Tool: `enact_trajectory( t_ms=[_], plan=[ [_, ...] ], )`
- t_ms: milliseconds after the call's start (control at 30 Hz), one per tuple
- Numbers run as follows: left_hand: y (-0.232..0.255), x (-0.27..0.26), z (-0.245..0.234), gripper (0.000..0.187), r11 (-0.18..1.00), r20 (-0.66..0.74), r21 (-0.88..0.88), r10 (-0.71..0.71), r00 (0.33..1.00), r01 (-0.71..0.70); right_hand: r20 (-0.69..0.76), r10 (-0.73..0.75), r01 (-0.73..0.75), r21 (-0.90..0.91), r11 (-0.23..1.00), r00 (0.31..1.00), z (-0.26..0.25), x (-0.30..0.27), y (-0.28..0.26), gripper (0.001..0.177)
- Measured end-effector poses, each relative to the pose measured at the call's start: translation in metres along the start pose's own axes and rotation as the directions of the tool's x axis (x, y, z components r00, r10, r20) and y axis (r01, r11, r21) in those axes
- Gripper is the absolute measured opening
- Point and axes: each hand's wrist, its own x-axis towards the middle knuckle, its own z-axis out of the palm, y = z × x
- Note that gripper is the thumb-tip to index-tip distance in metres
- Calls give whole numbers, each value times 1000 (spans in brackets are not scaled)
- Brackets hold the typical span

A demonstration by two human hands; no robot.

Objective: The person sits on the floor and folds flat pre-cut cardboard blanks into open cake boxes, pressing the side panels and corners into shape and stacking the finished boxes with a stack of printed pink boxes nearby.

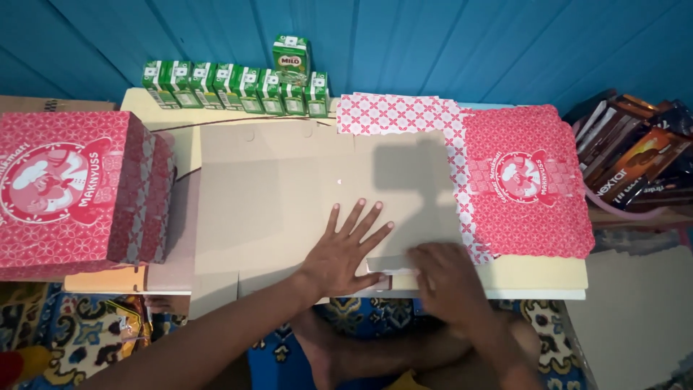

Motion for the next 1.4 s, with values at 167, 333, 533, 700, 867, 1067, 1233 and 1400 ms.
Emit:
enact_trajectory(
  t_ms=[167,333,533,700,867,1067,1233,1400],
  plan=[
    [0,0,1,91,1000,20,-16,-9,1000,10,-136,-82,85,22,996,987,18,0,-7,21],
    [1,0,-1,93,998,24,-55,-12,1000,13,-66,-77,78,0,997,995,9,7,-23,29],
    [0,0,3,94,1000,17,-20,-8,1000,9,-38,-132,132,-10,991,991,26,7,-18,33],
    [9,11,-20,97,996,92,-87,-22,996,30,-74,-203,196,-100,976,976,29,12,3,33],
    [24,29,-55,94,990,421,-2,-126,898,140,-117,-334,304,-214,928,935,29,18,57,22],
    [4,31,-49,72,990,415,86,69,907,-115,26,-166,168,-191,967,986,3,15,100,28],
    [0,28,-48,77,998,458,21,48,887,-65,-52,-79,59,-321,945,995,12,-4,122,43],
    [34,20,-42,83,999,447,40,-35,894,19,-164,-35,-20,-325,946,986,14,0,109,40]
  ],
)
